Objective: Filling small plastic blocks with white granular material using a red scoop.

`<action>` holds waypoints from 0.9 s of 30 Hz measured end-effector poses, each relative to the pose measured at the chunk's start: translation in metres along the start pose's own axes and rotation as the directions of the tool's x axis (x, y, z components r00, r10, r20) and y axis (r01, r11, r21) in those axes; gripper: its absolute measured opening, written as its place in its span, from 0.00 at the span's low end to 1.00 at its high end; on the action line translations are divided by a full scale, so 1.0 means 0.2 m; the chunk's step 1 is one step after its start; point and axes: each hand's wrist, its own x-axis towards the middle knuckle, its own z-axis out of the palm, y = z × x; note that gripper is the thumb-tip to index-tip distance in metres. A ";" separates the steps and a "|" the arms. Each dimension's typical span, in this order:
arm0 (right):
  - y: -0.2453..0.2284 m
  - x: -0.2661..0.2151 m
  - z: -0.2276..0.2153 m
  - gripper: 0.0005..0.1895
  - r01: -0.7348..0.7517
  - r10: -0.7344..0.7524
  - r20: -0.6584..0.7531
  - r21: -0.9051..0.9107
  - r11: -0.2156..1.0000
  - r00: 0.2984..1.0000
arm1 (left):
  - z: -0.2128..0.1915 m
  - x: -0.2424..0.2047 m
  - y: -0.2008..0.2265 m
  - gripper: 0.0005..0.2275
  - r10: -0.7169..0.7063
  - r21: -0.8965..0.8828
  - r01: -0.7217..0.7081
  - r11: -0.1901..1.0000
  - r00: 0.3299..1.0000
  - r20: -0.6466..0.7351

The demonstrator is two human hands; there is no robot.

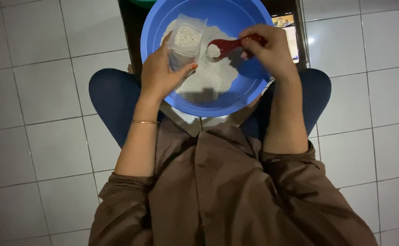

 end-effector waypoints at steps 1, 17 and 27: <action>-0.02 -0.01 -0.02 0.06 0.018 -0.016 -0.032 0.066 0.998 0.999 | 0.00 0.00 -0.01 0.37 0.026 0.001 -0.026 1.000 1.000 -0.016; -0.55 -0.05 0.02 0.06 0.402 -0.402 -0.281 -0.062 0.914 0.871 | 0.01 0.01 -0.03 0.40 -0.036 0.001 0.036 0.999 0.999 0.029; -0.58 -0.12 0.12 0.10 0.412 -0.587 -0.162 -0.568 0.712 0.793 | 0.02 0.01 -0.03 0.39 -0.002 0.017 0.002 1.000 1.000 0.020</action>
